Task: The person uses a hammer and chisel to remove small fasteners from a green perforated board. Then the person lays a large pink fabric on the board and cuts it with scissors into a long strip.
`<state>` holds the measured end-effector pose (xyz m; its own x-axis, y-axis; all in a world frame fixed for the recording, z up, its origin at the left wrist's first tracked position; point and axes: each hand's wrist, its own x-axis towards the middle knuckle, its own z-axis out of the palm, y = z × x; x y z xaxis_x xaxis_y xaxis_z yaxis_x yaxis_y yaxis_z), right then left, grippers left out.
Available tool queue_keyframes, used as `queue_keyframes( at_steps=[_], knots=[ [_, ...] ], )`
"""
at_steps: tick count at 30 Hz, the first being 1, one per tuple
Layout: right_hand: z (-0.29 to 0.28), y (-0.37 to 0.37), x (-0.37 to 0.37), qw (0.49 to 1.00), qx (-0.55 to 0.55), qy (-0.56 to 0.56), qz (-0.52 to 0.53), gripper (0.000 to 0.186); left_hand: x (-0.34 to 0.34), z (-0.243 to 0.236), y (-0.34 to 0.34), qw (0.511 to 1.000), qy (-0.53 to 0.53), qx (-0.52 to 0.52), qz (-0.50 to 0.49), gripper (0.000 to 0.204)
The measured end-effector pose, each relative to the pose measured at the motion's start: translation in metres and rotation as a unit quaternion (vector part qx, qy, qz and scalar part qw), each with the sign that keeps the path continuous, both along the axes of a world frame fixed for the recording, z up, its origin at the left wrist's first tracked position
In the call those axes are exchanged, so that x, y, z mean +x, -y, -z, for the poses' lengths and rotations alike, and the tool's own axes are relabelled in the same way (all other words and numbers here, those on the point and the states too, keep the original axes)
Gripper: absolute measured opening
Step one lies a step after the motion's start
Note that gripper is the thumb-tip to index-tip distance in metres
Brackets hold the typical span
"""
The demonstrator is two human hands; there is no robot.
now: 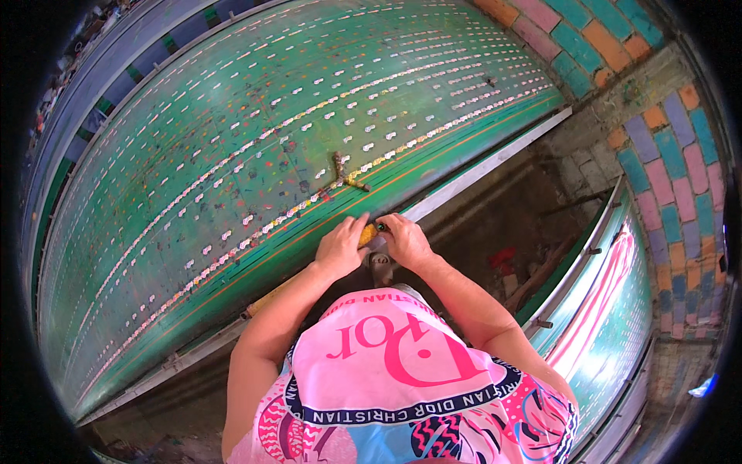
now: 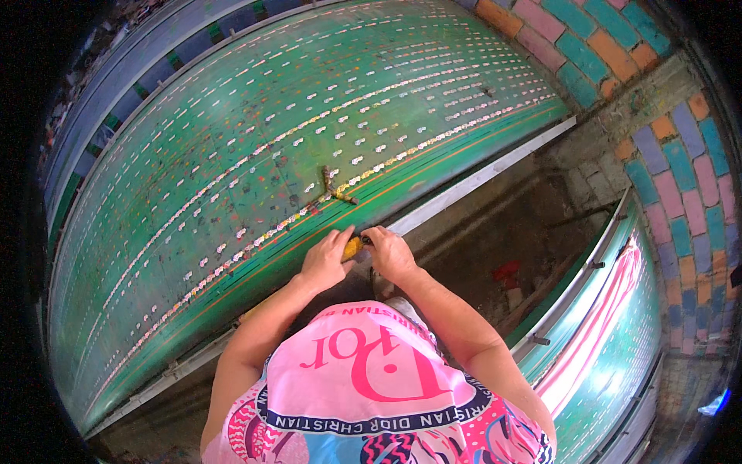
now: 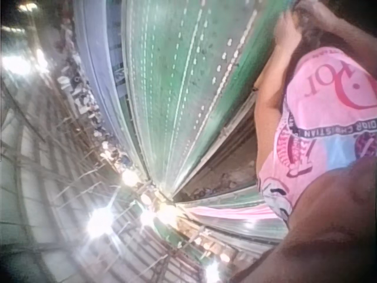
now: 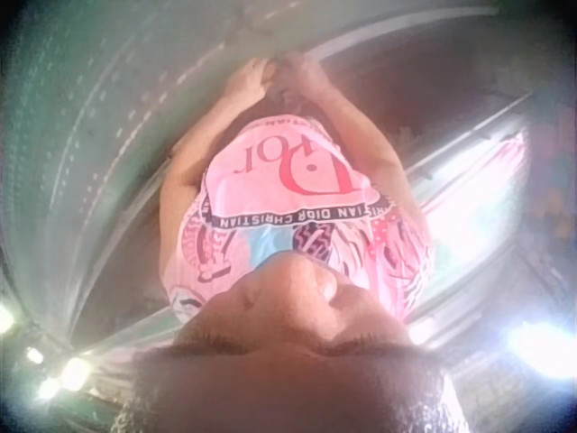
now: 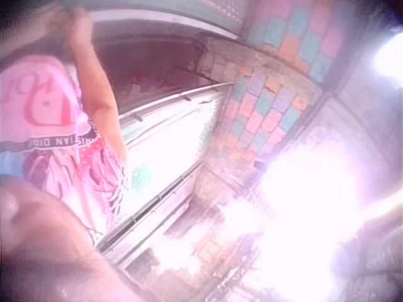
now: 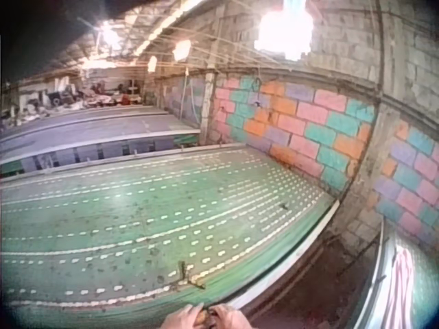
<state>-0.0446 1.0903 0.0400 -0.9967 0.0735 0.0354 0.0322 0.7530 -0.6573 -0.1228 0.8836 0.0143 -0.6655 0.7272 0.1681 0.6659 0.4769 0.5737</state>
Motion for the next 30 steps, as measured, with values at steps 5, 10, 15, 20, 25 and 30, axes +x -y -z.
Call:
queue_keyframes(
  at_steps=[5,10,15,20,25,30],
  knots=[
    [0.018,0.003,0.007,0.994,-0.054,-0.08,0.042,0.03,-0.012,0.012,-0.037,0.996,-0.009,0.058,0.073,0.087],
    [0.029,0.006,0.029,0.985,-0.088,-0.012,0.147,0.026,-0.011,0.015,-0.037,0.992,-0.068,0.043,0.101,0.063],
    [0.028,0.009,0.029,0.988,-0.01,0.041,0.146,0.024,-0.012,0.012,-0.042,0.991,-0.089,0.046,0.093,0.044],
    [0.038,0.014,0.027,0.989,0.057,0.018,0.132,0.026,-0.011,0.011,-0.043,0.991,-0.088,0.055,0.087,0.041],
    [0.045,0.007,0.017,0.93,-0.25,0.193,0.188,0.031,-0.009,0.011,-0.044,0.992,-0.081,0.061,0.078,0.042],
    [0.012,-0.035,-0.006,0.988,0.025,0.147,0.049,0.028,-0.007,0.011,-0.04,0.992,-0.084,0.06,0.071,0.042]
  ],
)
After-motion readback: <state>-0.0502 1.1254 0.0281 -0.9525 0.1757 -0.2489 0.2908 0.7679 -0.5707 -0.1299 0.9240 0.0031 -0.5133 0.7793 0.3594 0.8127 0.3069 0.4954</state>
